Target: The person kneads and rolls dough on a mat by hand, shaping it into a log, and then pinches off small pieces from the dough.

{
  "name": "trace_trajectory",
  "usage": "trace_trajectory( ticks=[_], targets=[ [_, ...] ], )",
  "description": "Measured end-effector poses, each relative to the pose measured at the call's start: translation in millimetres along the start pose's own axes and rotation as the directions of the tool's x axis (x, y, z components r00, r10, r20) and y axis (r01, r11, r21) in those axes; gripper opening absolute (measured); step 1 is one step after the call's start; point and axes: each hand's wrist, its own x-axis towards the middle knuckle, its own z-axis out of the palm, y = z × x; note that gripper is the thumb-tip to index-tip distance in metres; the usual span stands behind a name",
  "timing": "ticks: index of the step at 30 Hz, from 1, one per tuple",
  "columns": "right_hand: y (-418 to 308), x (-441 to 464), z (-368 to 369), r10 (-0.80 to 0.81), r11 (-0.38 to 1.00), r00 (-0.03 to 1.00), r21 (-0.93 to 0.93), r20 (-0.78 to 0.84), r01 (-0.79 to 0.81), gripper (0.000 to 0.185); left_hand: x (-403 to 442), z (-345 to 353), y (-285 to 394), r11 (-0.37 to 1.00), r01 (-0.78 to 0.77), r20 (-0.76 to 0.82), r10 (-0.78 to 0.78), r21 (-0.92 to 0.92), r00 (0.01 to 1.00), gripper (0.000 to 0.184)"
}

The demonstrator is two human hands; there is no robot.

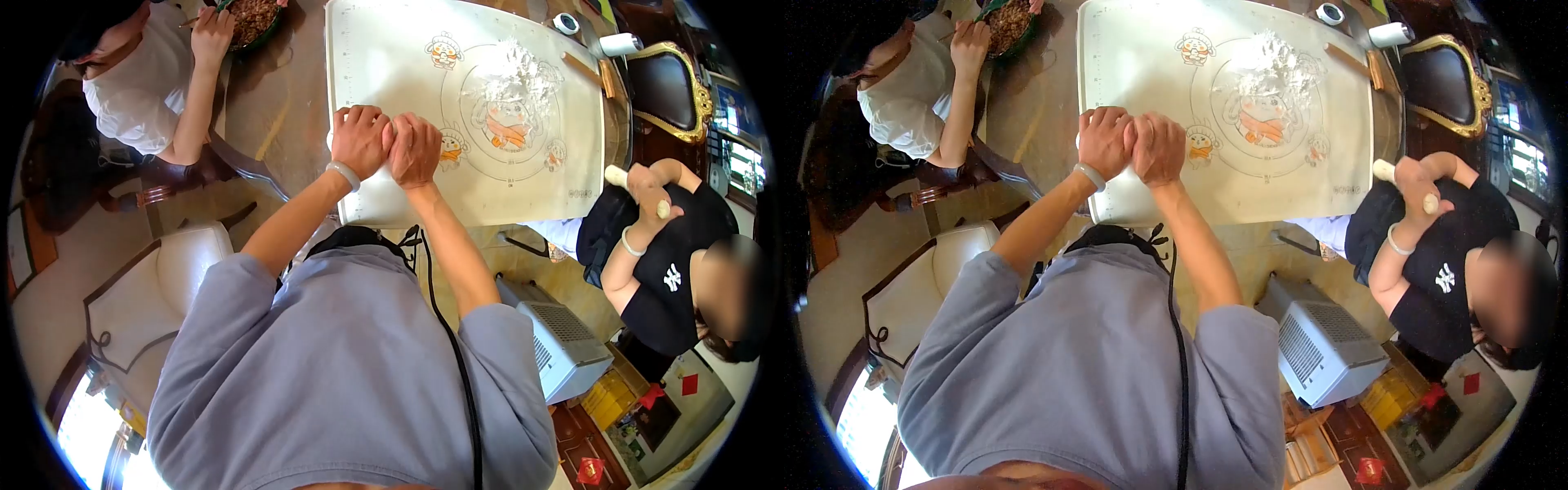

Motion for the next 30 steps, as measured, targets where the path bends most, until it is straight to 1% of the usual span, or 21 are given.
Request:
trace_trajectory(
  ticks=[2,6,7,10,11,14,15,16,17,19,20,21,22,23,24,26,27,29,30],
  targets=[
    [7.8,6.2,8.8,0.007,1.000,1.000,-0.026,0.025,-0.007,0.018,10.1,6.3,-1.9,0.998,0.050,0.056,-0.052,0.040,0.997,0.019],
    [19.6,21.5,20.4,0.062,0.994,0.992,-0.094,0.109,-0.052,0.015,33.5,12.4,-4.4,0.983,0.151,0.268,-0.173,0.101,0.948,0.025],
    [20.6,26.6,22.7,0.113,0.990,0.983,-0.104,0.147,-0.098,0.016,39.1,13.0,-6.1,0.981,0.146,0.280,-0.176,0.124,0.944,0.028],
    [24.6,40.5,24.6,0.246,0.966,0.912,-0.163,0.327,-0.201,0.020,55.3,13.6,-6.5,0.963,0.236,0.406,-0.268,0.129,0.874,0.028],
    [27.9,42.2,27.6,0.259,0.963,0.913,-0.151,0.315,-0.221,0.022,58.0,12.9,-6.2,0.958,0.262,0.419,-0.285,0.115,0.862,0.032],
    [37.7,40.3,35.3,0.478,0.870,0.763,-0.119,0.436,-0.478,0.020,54.2,27.2,-17.9,0.953,0.302,0.405,-0.290,0.037,0.867,0.034],
    [40.2,45.2,29.8,0.486,0.842,0.715,-0.051,0.503,-0.536,0.020,53.8,40.3,-36.7,0.949,0.307,0.452,-0.242,-0.075,0.859,0.032],
    [42.2,50.3,20.6,0.483,0.802,0.660,0.010,0.575,-0.597,0.020,59.0,24.1,-37.7,0.930,0.319,0.499,-0.190,-0.185,0.845,0.031],
    [41.1,51.8,11.1,0.472,0.750,0.597,0.061,0.649,-0.659,0.020,60.8,8.6,-37.1,0.661,0.677,0.651,-0.363,-0.324,0.667,0.027],
    [9.8,48.0,-12.0,0.344,0.918,0.745,-0.038,0.572,-0.394,0.020,42.8,-25.4,-17.5,0.781,0.539,0.546,-0.316,-0.314,0.776,0.026],
    [-6.9,43.3,-21.6,0.259,0.964,0.801,-0.097,0.540,-0.246,0.020,33.0,-35.1,-11.9,0.833,0.464,0.490,-0.283,-0.301,0.825,0.026],
    [-15.7,30.0,-22.8,0.190,0.982,0.896,-0.058,0.401,-0.182,0.018,13.2,-27.2,-14.0,0.944,0.228,0.331,-0.143,-0.236,0.933,0.024],
    [-21.5,15.3,-21.6,0.114,0.993,0.962,-0.029,0.250,-0.110,0.016,-7.0,-16.5,-15.9,0.992,-0.011,0.181,0.033,-0.125,0.983,0.023],
    [-26.5,8.7,-22.0,0.073,0.997,0.985,-0.032,0.156,-0.069,0.015,-16.5,-19.0,-7.1,0.989,-0.008,0.028,0.012,-0.145,1.000,0.020],
    [-23.8,4.0,-16.6,0.042,0.999,0.991,0.007,0.127,-0.044,0.016,-20.1,-21.9,-1.6,0.990,-0.016,-0.077,0.005,-0.137,0.997,0.019],
    [-17.6,-9.0,-14.5,-0.012,0.997,0.997,0.079,0.081,0.006,0.019,-20.3,-13.0,-4.5,0.990,-0.100,-0.164,0.084,-0.098,0.983,0.019],
    [-13.0,-7.1,-11.9,-0.049,0.995,0.996,0.088,0.081,0.042,0.022,-17.8,-7.3,-6.0,0.992,-0.087,-0.146,0.072,-0.094,0.987,0.019],
    [-6.6,2.0,0.2,-0.042,0.998,0.997,0.046,0.061,0.040,0.022,-9.6,2.4,-12.9,0.995,-0.061,-0.111,0.052,-0.076,0.992,0.020],
    [-5.0,6.7,6.8,-0.037,0.999,0.998,0.030,0.050,0.036,0.022,-4.7,3.7,-14.9,0.997,-0.029,-0.058,0.025,-0.066,0.998,0.021]
  ],
)
